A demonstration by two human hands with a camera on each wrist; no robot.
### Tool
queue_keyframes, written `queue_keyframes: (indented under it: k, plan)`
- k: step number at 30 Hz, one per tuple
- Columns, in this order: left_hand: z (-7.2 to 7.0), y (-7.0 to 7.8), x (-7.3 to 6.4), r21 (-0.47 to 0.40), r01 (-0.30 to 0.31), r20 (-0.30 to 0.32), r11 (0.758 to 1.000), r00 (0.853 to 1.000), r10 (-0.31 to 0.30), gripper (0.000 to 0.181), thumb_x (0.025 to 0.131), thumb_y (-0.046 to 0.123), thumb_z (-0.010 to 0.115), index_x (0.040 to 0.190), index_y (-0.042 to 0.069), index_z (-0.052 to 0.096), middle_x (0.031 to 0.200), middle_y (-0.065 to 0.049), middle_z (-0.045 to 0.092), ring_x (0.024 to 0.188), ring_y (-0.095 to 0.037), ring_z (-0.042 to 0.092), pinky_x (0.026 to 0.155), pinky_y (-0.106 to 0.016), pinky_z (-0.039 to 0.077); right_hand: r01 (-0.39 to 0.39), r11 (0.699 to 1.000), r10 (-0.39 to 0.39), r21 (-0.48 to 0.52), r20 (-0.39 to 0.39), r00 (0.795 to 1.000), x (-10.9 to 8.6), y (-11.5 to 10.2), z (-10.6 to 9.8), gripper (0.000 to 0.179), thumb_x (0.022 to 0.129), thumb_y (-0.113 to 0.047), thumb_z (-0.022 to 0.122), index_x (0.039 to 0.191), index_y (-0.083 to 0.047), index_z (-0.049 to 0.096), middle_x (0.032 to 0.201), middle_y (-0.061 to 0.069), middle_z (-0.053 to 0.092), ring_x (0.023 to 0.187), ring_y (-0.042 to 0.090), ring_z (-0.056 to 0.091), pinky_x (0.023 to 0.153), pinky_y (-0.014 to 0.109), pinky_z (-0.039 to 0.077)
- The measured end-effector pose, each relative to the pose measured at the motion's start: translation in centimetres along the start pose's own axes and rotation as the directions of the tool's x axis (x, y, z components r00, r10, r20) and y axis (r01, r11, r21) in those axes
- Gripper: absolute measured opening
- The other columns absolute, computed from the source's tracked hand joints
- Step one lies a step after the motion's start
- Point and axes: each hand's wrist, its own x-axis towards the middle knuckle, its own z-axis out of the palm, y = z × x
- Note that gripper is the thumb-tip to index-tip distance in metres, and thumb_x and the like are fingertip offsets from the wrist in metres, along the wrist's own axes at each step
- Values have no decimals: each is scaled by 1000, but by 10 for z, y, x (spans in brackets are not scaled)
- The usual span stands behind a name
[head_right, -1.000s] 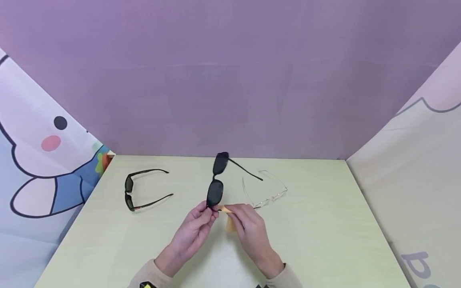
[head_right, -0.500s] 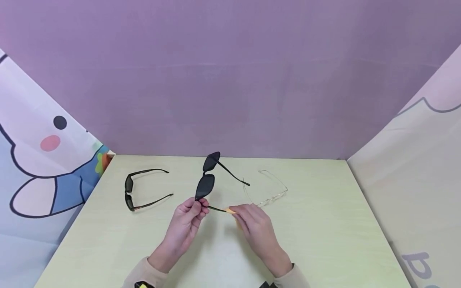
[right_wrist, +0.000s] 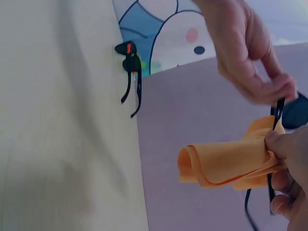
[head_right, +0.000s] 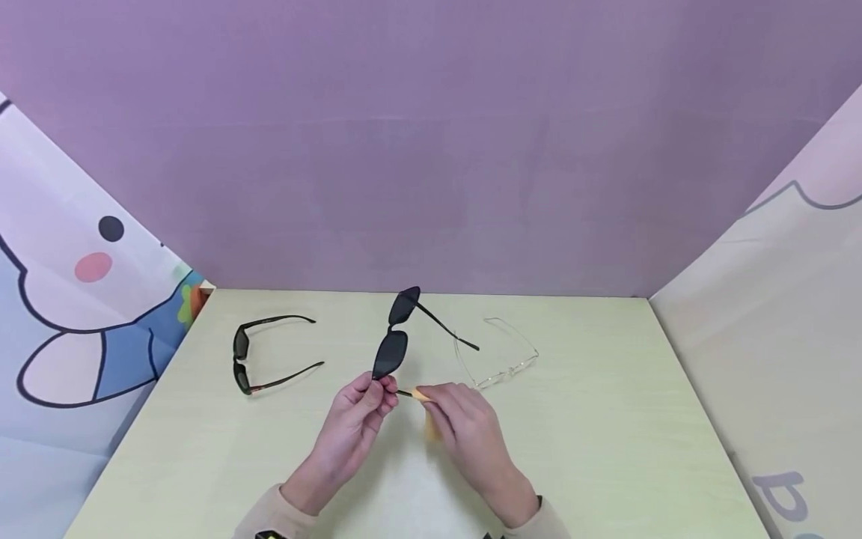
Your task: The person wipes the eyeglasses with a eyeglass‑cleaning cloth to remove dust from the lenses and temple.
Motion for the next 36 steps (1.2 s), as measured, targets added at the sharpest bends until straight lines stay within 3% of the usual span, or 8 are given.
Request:
queue_keyframes:
  k: [7, 14, 23, 31, 36]
  plan:
    - [-3, 2, -2, 17, -29, 15, 999, 999, 29, 12, 104, 13, 61, 98, 16, 71, 97, 4, 69, 85, -4, 65, 80, -15, 55, 2, 997, -2, -80, 4, 1000, -9, 14, -8, 23, 107, -23, 58, 113, -9, 75, 101, -1, 75, 88, 19, 70, 79, 34, 55]
    - [3, -10, -2, -23, 8, 89, 1000, 996, -6, 15, 105, 12, 60, 100, 18, 72, 99, 6, 68, 88, -3, 66, 84, -14, 55, -38, 999, 38, 4, 42, 998, -2, 0, -2, 22, 106, -23, 59, 114, -9, 73, 104, 0, 75, 92, 17, 70, 85, 28, 55]
    - [-1, -4, -2, 6, 0, 3, 1000, 1000, 0, 9, 104, 15, 61, 100, 15, 70, 98, 3, 66, 86, -4, 64, 81, -14, 54, -11, 997, 16, -72, 59, 998, -6, 12, -8, 30, 108, -29, 53, 113, -9, 74, 101, -2, 76, 88, 15, 70, 79, 30, 53]
    - [1, -12, -4, 3, 23, 80, 1000, 996, -23, 17, 106, 10, 58, 100, 18, 71, 100, 6, 67, 89, -3, 65, 84, -14, 54, 12, 1000, -12, 6, 49, 999, 0, 0, -2, 22, 106, -24, 58, 114, -10, 74, 103, -1, 75, 90, 14, 70, 79, 27, 52]
    - [0, -8, -5, 16, 3, 72, 1000, 997, -4, 14, 105, 11, 59, 100, 18, 71, 99, 5, 67, 88, -3, 65, 83, -15, 54, 16, 1000, -15, -10, 55, 998, -3, 3, -4, 21, 106, -23, 59, 114, -10, 74, 103, -1, 76, 90, 15, 71, 78, 28, 52]
